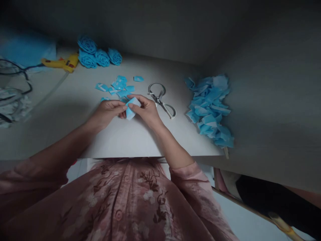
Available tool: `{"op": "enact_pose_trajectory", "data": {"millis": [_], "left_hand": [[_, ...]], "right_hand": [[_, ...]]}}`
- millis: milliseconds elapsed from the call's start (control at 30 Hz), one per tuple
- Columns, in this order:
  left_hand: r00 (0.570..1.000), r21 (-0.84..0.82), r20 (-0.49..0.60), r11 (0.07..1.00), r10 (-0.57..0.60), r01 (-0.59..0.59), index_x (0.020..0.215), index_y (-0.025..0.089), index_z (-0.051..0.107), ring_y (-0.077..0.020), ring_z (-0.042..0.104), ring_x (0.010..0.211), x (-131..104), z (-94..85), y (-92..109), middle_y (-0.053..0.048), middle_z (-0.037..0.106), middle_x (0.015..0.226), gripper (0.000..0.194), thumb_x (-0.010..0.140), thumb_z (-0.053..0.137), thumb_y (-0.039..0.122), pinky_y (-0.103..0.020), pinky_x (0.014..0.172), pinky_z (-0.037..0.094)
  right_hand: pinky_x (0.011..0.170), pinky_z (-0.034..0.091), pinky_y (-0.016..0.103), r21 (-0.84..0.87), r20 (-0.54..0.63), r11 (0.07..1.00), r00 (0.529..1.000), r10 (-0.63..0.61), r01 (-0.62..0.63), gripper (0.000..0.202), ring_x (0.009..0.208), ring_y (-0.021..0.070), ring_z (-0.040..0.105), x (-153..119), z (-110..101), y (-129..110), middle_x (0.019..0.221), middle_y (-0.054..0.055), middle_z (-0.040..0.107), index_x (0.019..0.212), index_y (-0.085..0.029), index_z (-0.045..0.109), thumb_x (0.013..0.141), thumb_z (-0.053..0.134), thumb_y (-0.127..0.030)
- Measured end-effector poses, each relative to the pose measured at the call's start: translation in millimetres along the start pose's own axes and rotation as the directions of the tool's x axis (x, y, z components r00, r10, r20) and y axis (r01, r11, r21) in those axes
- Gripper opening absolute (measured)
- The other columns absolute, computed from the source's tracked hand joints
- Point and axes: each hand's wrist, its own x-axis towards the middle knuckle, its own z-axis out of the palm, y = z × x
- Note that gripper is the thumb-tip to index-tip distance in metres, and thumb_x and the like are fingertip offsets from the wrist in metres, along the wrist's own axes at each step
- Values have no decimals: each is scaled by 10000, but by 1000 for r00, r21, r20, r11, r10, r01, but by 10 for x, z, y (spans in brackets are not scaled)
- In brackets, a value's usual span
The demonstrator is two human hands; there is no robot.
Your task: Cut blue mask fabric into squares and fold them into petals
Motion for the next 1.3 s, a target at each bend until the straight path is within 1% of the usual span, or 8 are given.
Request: {"op": "enact_pose_trajectory", "data": {"millis": [100,200,467,700,867,933,1133,1300], "left_hand": [[1000,6,-5,1000,0,0,664,179,722,-121,562,551,1,2,4,-15,654,588,311,739,821,465,-277,572,445],[1000,12,-12,1000,1,-1,660,178,717,-119,561,542,-9,11,22,-16,655,582,308,749,810,458,-274,565,443],[999,42,-36,999,18,-16,590,189,649,-113,530,509,-38,38,82,-9,612,541,374,757,798,488,-275,544,430],[998,59,-62,998,20,-17,560,192,635,-105,504,483,-18,43,66,-6,596,510,420,745,819,521,-266,508,398],[996,42,-93,999,-12,15,573,189,654,-106,510,467,-21,40,72,-7,593,497,426,736,839,536,-266,489,391],[995,19,-95,999,-30,32,586,188,657,-110,518,469,-22,35,74,-8,592,499,430,739,846,543,-268,489,393],[995,-90,-73,994,-75,68,659,177,680,-111,540,481,-9,25,67,-3,601,526,415,719,876,537,-258,491,411],[996,-156,-47,985,-81,73,676,170,661,-102,547,479,-4,24,57,1,614,548,407,725,868,517,-237,483,422]], "right_hand": [[776,568,353,-122,-33,992,998,-45,40,429,775,164,623,-23,14,-38,885,-1,724,974,-259,757,792,834,-640],[750,535,341,-183,-60,979,993,-103,91,393,757,160,598,-33,31,-65,860,-4,708,915,-250,717,818,819,-618],[881,564,354,-243,-22,959,988,-155,145,330,909,188,671,-66,60,-136,952,16,721,962,-247,710,878,772,-560],[886,579,371,-242,-75,964,988,-136,114,302,860,186,671,-59,21,-126,897,15,741,942,-249,748,907,745,-549],[937,563,392,-297,-46,927,967,-251,227,105,934,203,700,-51,10,-133,960,21,773,920,-249,754,931,689,-331],[979,545,417,-354,-13,889,949,-315,290,99,976,221,700,-52,4,-148,980,23,780,908,-259,762,925,665,-274],[1062,500,450,-408,56,834,922,-383,371,139,1083,245,703,-55,-20,-156,1067,24,787,919,-277,783,912,675,-190],[1075,490,438,-462,82,802,919,-386,378,149,1107,232,702,-54,-25,-118,1112,26,786,938,-262,779,921,665,-168]]}}
